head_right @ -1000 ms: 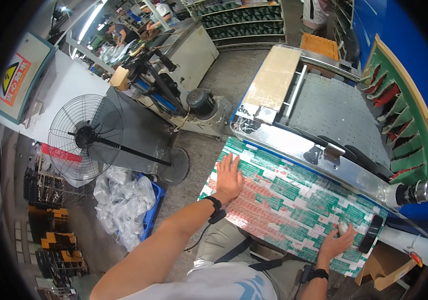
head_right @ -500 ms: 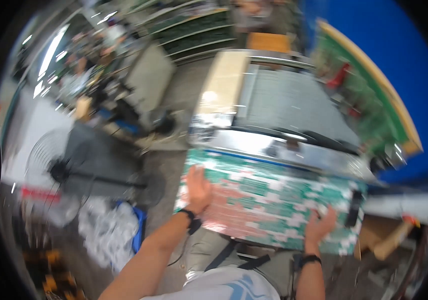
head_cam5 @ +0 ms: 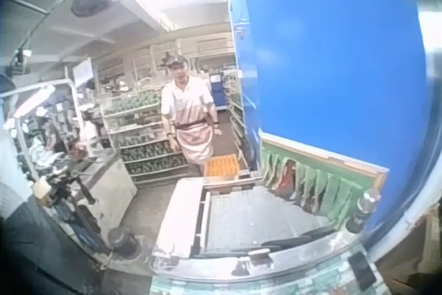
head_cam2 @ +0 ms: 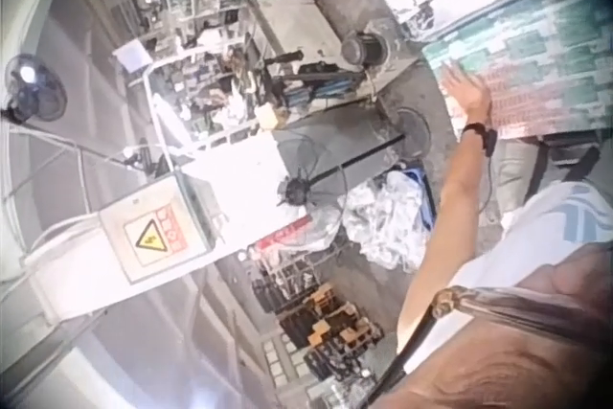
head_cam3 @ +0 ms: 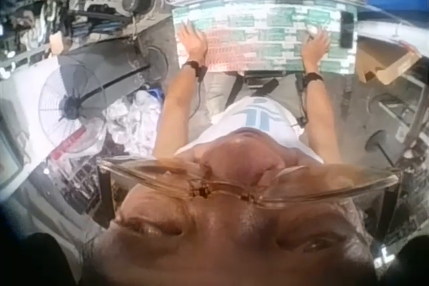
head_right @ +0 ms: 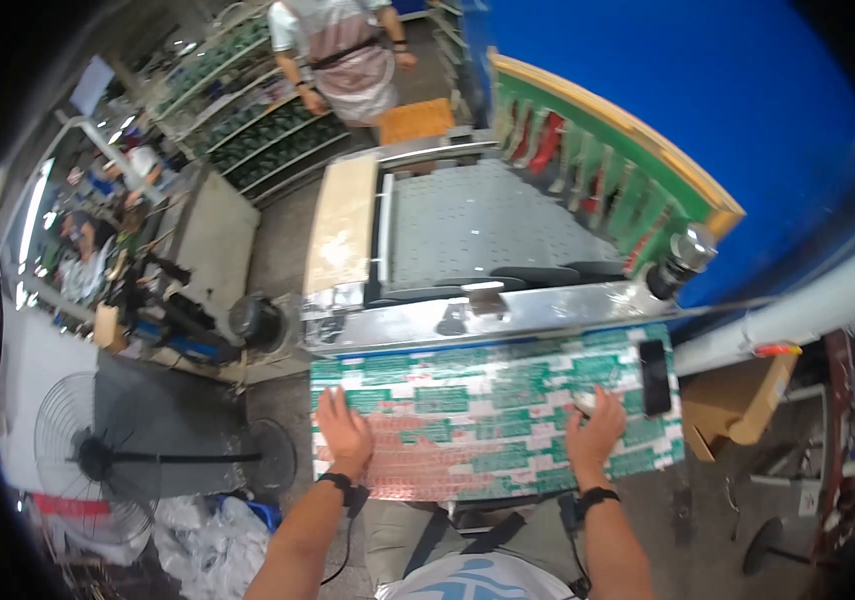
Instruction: Lacing and preparing leather shoes on a factory assembly line.
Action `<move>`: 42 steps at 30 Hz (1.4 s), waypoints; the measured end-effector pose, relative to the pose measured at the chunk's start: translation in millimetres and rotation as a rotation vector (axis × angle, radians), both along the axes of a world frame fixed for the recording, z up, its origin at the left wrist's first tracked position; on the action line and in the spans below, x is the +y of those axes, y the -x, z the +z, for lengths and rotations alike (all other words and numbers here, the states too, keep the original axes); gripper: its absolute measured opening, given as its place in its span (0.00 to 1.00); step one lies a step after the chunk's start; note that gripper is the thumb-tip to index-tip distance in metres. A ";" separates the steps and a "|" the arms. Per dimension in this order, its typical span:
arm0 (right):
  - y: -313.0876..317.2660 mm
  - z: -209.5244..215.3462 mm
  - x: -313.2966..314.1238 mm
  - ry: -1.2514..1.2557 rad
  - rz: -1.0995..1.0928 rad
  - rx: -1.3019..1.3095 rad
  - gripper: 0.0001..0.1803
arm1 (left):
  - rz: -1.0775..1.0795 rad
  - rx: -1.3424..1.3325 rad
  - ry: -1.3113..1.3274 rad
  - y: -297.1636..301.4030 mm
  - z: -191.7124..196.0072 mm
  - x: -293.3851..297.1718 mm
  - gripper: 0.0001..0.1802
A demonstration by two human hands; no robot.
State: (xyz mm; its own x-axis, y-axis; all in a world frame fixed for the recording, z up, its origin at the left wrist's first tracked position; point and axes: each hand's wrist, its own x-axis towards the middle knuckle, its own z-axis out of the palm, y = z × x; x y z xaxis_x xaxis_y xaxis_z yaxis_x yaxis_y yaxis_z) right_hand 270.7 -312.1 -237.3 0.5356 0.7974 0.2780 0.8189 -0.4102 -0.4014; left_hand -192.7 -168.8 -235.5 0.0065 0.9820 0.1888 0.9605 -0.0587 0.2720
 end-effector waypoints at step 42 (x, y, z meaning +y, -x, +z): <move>2.5 3.0 3.7 0.010 -0.054 -0.044 0.37 | -0.042 0.005 -0.055 -1.3 -0.6 2.0 0.33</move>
